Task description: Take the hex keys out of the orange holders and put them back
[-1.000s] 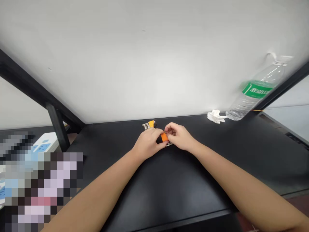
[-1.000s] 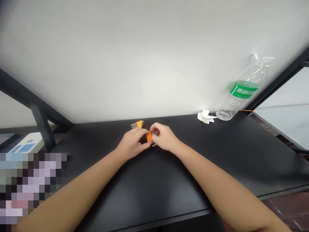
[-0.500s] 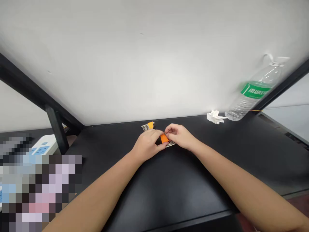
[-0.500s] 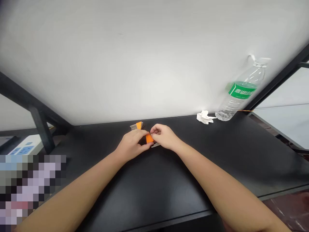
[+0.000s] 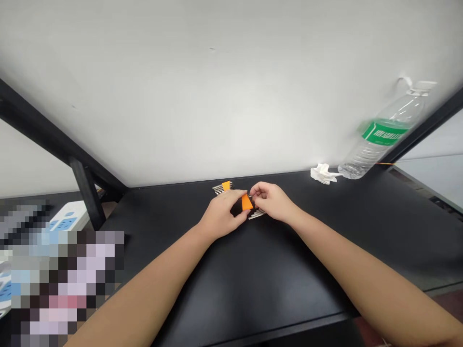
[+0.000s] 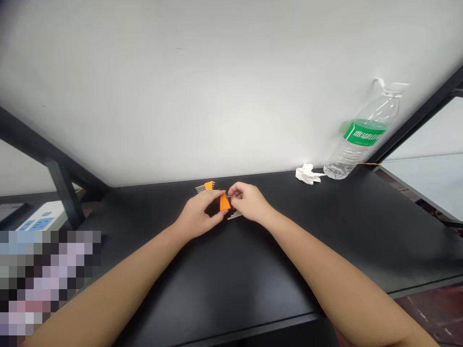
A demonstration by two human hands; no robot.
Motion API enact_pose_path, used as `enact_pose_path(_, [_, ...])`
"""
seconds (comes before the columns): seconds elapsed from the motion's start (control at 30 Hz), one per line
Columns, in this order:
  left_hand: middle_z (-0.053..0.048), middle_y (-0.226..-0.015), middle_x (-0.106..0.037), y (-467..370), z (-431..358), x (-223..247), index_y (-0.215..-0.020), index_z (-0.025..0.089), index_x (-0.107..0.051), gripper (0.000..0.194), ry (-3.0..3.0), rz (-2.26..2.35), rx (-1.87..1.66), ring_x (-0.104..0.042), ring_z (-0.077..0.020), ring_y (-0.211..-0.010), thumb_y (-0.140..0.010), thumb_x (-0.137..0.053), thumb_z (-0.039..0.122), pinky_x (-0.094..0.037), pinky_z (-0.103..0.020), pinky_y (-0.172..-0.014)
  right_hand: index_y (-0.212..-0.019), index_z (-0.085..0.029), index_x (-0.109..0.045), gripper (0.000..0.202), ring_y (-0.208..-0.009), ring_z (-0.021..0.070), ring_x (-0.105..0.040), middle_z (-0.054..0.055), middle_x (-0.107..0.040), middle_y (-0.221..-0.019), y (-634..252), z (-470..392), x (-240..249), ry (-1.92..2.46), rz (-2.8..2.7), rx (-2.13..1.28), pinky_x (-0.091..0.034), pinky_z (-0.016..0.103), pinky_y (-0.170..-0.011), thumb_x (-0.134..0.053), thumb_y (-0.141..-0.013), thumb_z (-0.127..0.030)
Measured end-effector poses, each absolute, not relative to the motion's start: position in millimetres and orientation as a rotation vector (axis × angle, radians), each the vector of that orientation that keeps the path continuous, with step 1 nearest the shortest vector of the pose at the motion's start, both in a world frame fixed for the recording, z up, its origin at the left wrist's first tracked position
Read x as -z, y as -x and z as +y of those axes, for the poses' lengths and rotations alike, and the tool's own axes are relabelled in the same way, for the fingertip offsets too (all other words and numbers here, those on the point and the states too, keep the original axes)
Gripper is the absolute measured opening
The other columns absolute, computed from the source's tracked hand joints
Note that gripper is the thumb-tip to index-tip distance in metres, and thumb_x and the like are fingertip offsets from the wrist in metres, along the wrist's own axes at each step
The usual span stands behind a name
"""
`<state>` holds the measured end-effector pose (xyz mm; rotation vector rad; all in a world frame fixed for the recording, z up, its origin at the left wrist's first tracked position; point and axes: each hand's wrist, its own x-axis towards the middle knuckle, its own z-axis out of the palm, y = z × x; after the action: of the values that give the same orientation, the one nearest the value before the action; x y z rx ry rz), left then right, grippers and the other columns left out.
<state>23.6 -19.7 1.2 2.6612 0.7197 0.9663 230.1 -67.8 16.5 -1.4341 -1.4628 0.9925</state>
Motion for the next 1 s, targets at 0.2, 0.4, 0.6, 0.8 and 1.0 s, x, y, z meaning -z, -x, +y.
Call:
enact_pose_path(0.2, [-0.008,-0.128,-0.071,-21.0,-16.9,0.8,-0.134,0.021,-0.062,0.048,-2.687,0.793,-0.974,-0.068,-0.0240,-0.119,-0.088,-0.069,0.033,-0.054,-0.040,-0.108,-0.083,-0.020,-0.067,0.017,-0.064,0.0141,-0.060,-0.001,-0.066,-0.073,-258.9,-60.9,-26.5,1.706,-1.577,-0.820,-0.044,0.024,-0.058,-0.059,-0.071,-0.013])
enact_pose_path(0.4, [-0.008,-0.126,-0.073,-20.2,-12.7,2.7,-0.132,0.020,-0.064,0.047,-2.706,0.864,-0.915,-0.067,-0.0257,-0.120,-0.088,-0.070,0.036,-0.054,-0.042,-0.108,-0.071,-0.022,-0.067,0.016,-0.071,0.0172,-0.061,0.002,-0.071,-0.079,-284.9,-57.4,-31.0,1.998,-1.976,-0.569,-0.041,0.027,-0.063,-0.059,-0.071,-0.007])
enact_pose_path(0.6, [-0.007,-0.128,-0.072,-20.5,-11.5,3.3,-0.133,0.019,-0.063,0.048,-2.708,0.897,-0.898,-0.065,-0.0268,-0.123,-0.088,-0.070,0.036,-0.052,-0.044,-0.110,-0.072,-0.023,-0.072,0.022,-0.067,0.0180,-0.062,0.004,-0.073,-0.082,-275.7,-65.8,-32.6,1.947,-2.063,-0.681,-0.040,0.028,-0.059,-0.060,-0.070,-0.005])
enact_pose_path(0.8, [-0.008,-0.129,-0.071,-20.8,-12.7,2.4,-0.134,0.020,-0.063,0.049,-2.712,0.909,-0.868,-0.065,-0.0278,-0.124,-0.089,-0.069,0.037,-0.051,-0.045,-0.110,-0.066,-0.022,-0.073,0.027,-0.060,0.0164,-0.059,0.004,-0.072,-0.076,-274.7,-69.5,-34.4,1.876,-2.108,-0.672,-0.038,0.027,-0.057,-0.060,-0.068,0.002])
enact_pose_path(1.0, [-0.009,-0.128,-0.072,-20.4,-11.1,5.0,-0.134,0.021,-0.063,0.049,-2.718,0.891,-0.899,-0.065,-0.0280,-0.123,-0.089,-0.070,0.037,-0.052,-0.046,-0.109,-0.069,-0.022,-0.072,0.025,-0.062,0.0174,-0.059,0.005,-0.072,-0.079,-277.7,-67.9,-35.5,1.915,-2.055,-0.656,-0.039,0.028,-0.058,-0.060,-0.071,0.000])
